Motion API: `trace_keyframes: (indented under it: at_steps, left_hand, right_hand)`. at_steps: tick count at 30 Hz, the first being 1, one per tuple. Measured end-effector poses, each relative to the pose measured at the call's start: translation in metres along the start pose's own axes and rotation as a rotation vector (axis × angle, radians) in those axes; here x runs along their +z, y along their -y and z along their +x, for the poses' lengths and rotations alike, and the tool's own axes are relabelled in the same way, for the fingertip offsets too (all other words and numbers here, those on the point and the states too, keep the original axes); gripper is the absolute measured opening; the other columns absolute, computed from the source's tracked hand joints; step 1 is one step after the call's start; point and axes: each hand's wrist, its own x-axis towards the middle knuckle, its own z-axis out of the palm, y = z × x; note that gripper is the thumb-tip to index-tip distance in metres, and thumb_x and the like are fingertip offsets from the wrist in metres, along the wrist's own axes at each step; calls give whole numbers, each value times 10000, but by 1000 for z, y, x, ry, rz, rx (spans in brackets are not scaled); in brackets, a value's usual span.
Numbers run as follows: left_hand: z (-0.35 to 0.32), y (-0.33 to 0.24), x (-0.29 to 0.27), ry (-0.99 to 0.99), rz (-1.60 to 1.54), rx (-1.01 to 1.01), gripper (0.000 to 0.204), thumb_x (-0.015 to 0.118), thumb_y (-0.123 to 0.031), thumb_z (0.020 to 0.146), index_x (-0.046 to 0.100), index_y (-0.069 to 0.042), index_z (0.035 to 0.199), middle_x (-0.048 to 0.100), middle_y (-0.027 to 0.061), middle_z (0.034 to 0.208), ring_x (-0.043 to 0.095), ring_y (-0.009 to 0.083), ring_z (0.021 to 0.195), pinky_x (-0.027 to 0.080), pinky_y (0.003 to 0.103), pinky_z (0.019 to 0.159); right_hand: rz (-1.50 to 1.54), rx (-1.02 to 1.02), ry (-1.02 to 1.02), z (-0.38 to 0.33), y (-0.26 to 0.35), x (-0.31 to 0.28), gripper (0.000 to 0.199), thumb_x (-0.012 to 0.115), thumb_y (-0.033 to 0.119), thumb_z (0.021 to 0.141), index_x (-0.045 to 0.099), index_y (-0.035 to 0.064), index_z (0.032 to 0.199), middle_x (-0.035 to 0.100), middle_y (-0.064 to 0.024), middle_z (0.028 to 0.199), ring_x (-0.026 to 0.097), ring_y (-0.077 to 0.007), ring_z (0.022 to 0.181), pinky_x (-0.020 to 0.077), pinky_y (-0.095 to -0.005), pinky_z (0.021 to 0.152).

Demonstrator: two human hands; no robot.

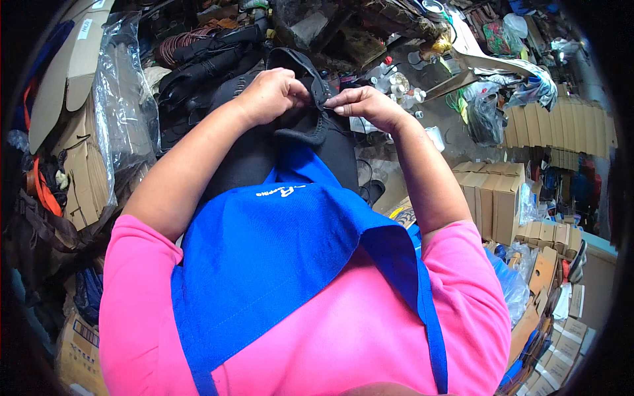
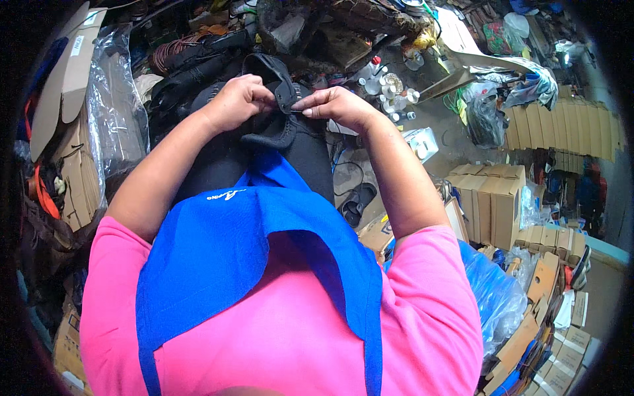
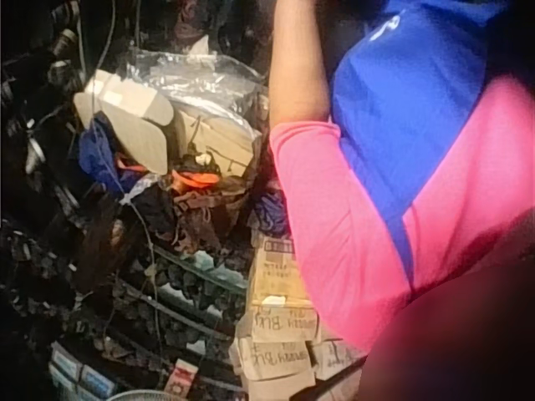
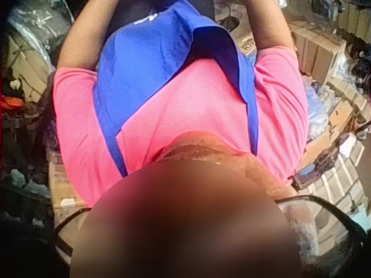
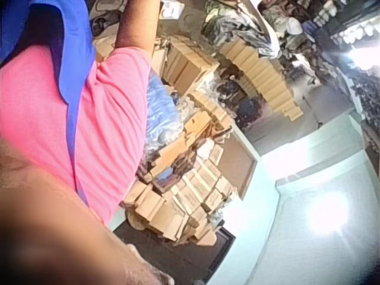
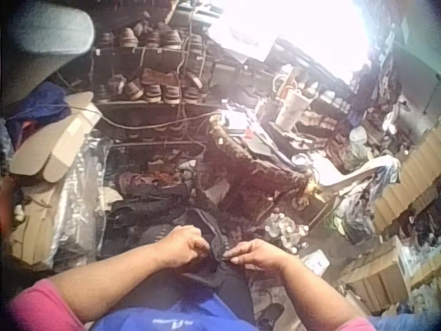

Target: Hand-stitching the upper part of a black shoe using a needle and thread.

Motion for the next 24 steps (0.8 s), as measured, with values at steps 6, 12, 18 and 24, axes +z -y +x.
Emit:
trace_keyframes:
  at_steps: [6,12,18,24]
  left_hand:
    - [-1,-20,-14,-16,151,148,169,713,-65,670,702,-91,837,579,64,746,560,264,806,470,358,705]
    - [-29,-31,-4,-41,-48,-225,285,719,-56,687,710,-91,970,652,92,815,635,212,762,507,317,730]
    - [-20,-30,6,-41,-152,-397,290,726,-38,704,693,-59,991,677,71,829,643,160,735,503,289,722]
    - [-7,-24,27,-25,-295,-453,238,705,7,721,652,-40,947,689,32,863,618,88,790,484,258,739]
  right_hand:
    - [-10,8,-56,-7,9,11,285,679,123,844,673,42,1118,672,-15,1049,586,-113,995,425,-273,932]
    - [91,24,-196,-16,4,28,320,703,134,833,665,48,1139,671,-17,1044,579,-94,979,428,-266,920]
    - [147,54,-201,-11,3,25,334,723,139,811,663,46,1126,673,-2,1012,580,-92,950,426,-268,906]
    - [172,24,-215,-9,5,30,310,715,134,818,653,40,1107,664,5,974,579,-85,903,438,-257,861]
